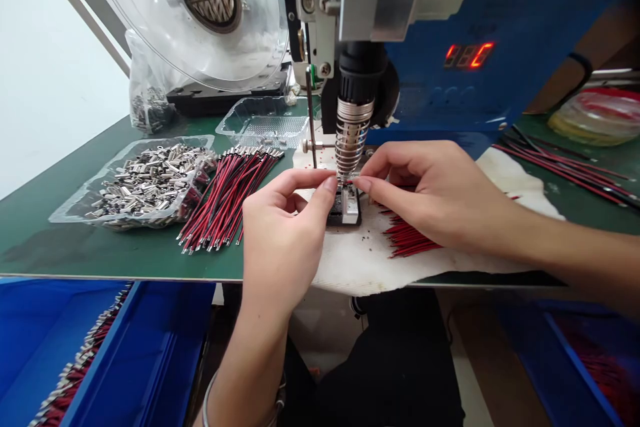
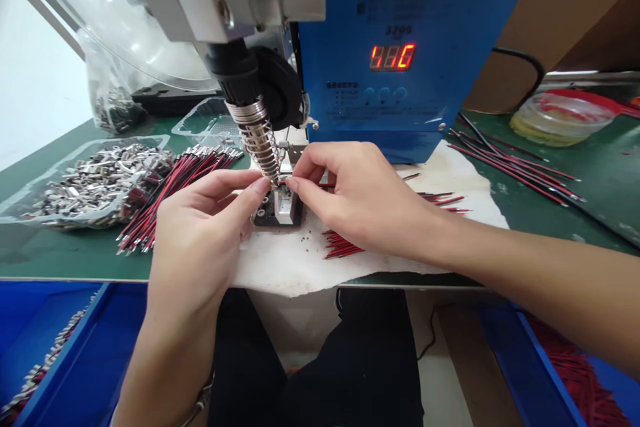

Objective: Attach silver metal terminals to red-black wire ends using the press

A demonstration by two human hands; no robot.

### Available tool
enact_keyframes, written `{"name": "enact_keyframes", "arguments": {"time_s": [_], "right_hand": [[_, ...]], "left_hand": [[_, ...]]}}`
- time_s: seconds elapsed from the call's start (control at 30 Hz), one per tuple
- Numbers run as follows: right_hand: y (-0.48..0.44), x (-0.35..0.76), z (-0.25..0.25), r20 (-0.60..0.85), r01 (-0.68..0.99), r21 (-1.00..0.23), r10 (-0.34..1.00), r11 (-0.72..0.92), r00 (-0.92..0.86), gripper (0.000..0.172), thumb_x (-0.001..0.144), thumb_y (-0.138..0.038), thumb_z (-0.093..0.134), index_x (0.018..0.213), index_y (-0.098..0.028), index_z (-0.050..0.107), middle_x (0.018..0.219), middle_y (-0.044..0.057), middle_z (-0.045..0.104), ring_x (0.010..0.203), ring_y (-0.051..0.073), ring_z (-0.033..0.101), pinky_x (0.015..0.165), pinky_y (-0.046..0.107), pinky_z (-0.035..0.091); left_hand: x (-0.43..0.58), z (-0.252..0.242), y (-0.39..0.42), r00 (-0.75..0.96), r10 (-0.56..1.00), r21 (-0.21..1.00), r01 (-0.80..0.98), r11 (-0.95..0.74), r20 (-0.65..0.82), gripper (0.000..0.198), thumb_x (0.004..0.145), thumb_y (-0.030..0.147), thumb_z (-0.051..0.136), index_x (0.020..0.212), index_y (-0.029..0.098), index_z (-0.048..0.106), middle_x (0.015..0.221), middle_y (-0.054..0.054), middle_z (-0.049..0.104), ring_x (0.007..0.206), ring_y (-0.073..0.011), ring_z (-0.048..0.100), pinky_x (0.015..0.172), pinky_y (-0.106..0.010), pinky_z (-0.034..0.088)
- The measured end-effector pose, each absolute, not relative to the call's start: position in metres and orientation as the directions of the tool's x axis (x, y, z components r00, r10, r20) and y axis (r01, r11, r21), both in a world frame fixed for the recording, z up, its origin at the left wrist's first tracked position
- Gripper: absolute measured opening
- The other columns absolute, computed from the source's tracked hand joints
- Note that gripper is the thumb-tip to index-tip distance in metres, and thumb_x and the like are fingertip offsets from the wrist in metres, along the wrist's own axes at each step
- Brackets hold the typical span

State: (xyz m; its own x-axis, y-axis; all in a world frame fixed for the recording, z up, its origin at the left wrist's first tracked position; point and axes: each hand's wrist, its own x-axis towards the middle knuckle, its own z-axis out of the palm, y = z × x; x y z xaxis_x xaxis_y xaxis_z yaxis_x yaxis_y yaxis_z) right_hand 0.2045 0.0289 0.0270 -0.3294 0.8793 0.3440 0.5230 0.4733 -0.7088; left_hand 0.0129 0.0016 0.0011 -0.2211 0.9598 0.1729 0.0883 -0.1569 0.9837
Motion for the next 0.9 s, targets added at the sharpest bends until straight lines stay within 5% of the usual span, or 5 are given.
{"name": "enact_keyframes", "arguments": {"time_s": [0.37, 0.77, 0.9], "right_hand": [[0.0283, 0.2033, 0.0285, 0.341, 0.510, -0.720, 0.880, 0.471, -0.331, 0.054, 0.099, -0.074, 0.077, 0.081, -0.023, 0.075, 0.064, -0.001, 0.064, 0.065, 0.017, 0.059, 0.064, 0.035, 0.045], [0.0287, 0.2049, 0.0265, 0.330, 0.514, -0.720, 0.881, 0.467, -0.338, 0.044, 0.103, -0.062, 0.077, 0.084, -0.022, 0.074, 0.068, -0.001, 0.066, 0.064, 0.016, 0.059, 0.062, 0.035, 0.043], [0.0291, 0.2053, 0.0260, 0.347, 0.531, -0.697, 0.875, 0.481, -0.337, 0.030, 0.104, -0.044, 0.078, 0.085, -0.022, 0.076, 0.068, -0.002, 0.066, 0.064, 0.015, 0.060, 0.063, 0.033, 0.043]], "left_hand": [[0.0116, 0.0007, 0.0008, -0.211, 0.961, 0.982, 0.091, -0.164, 0.179, 0.009, 0.090, 0.032, 0.091, 0.089, 0.024, 0.089, 0.061, 0.002, 0.061, 0.053, -0.0094, 0.042, 0.049, -0.026, 0.028], [0.0101, -0.0015, -0.0002, -0.208, 0.962, 0.983, 0.091, -0.162, 0.178, 0.008, 0.091, 0.033, 0.091, 0.091, 0.025, 0.090, 0.061, 0.002, 0.060, 0.055, -0.0088, 0.041, 0.051, -0.025, 0.027], [0.0109, -0.0011, -0.0001, -0.210, 0.961, 0.983, 0.087, -0.163, 0.178, 0.008, 0.090, 0.032, 0.091, 0.090, 0.024, 0.090, 0.060, 0.002, 0.060, 0.053, -0.0089, 0.041, 0.050, -0.025, 0.026]]}}
